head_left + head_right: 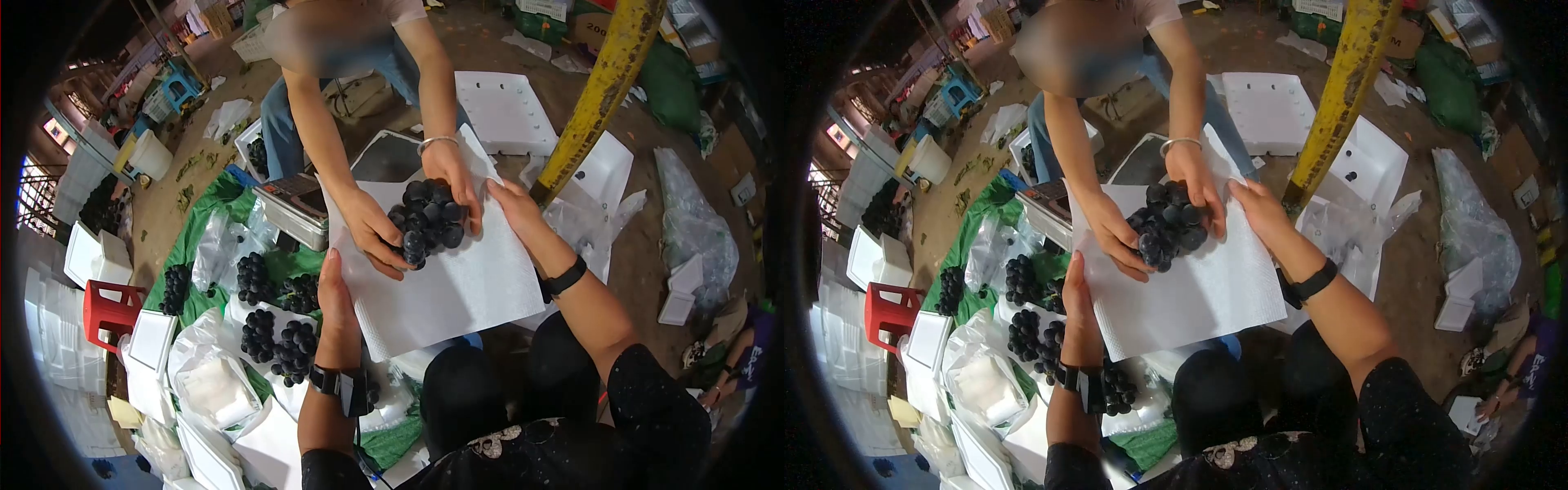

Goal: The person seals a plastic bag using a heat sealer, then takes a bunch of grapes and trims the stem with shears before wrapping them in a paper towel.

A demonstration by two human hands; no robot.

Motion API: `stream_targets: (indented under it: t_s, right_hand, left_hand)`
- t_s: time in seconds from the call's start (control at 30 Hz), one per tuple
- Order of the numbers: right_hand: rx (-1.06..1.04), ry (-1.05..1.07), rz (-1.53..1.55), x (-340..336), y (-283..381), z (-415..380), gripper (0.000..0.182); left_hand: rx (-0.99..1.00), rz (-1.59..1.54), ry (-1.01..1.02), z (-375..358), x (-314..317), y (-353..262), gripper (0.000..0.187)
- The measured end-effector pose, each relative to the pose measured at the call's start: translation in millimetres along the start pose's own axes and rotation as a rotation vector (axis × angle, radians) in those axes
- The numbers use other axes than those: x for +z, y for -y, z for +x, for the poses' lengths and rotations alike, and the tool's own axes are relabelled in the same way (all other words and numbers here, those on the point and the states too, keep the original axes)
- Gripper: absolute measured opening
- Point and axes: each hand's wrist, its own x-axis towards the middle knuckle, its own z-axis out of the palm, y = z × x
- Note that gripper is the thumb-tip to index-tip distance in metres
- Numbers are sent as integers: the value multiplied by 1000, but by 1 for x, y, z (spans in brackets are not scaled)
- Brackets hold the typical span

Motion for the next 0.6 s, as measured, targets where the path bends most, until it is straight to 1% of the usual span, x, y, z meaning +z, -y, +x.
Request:
stream_targets:
  t_s: [0.07, 0.17, 0.3, 0.47, 0.6]
  right_hand:
    - [86, 15, 33, 0, 10, -7, 41]
    - [52, -77, 3, 5, 13, -16, 41]
    - [55, -50, 110, 7, 34, -30, 40]
    - [33, 29, 227, 3, 51, -39, 37]
    - [-12, 59, 211, 4, 56, -52, 36]
  left_hand:
    - [13, -9, -33, -6, 10, -5, 55]
    - [41, -27, -60, -14, 25, -10, 52]
    - [47, -21, -29, -22, 34, -19, 48]
    - [110, 64, -58, -31, 43, -30, 45]
    - [150, 142, -108, -44, 48, -31, 43]
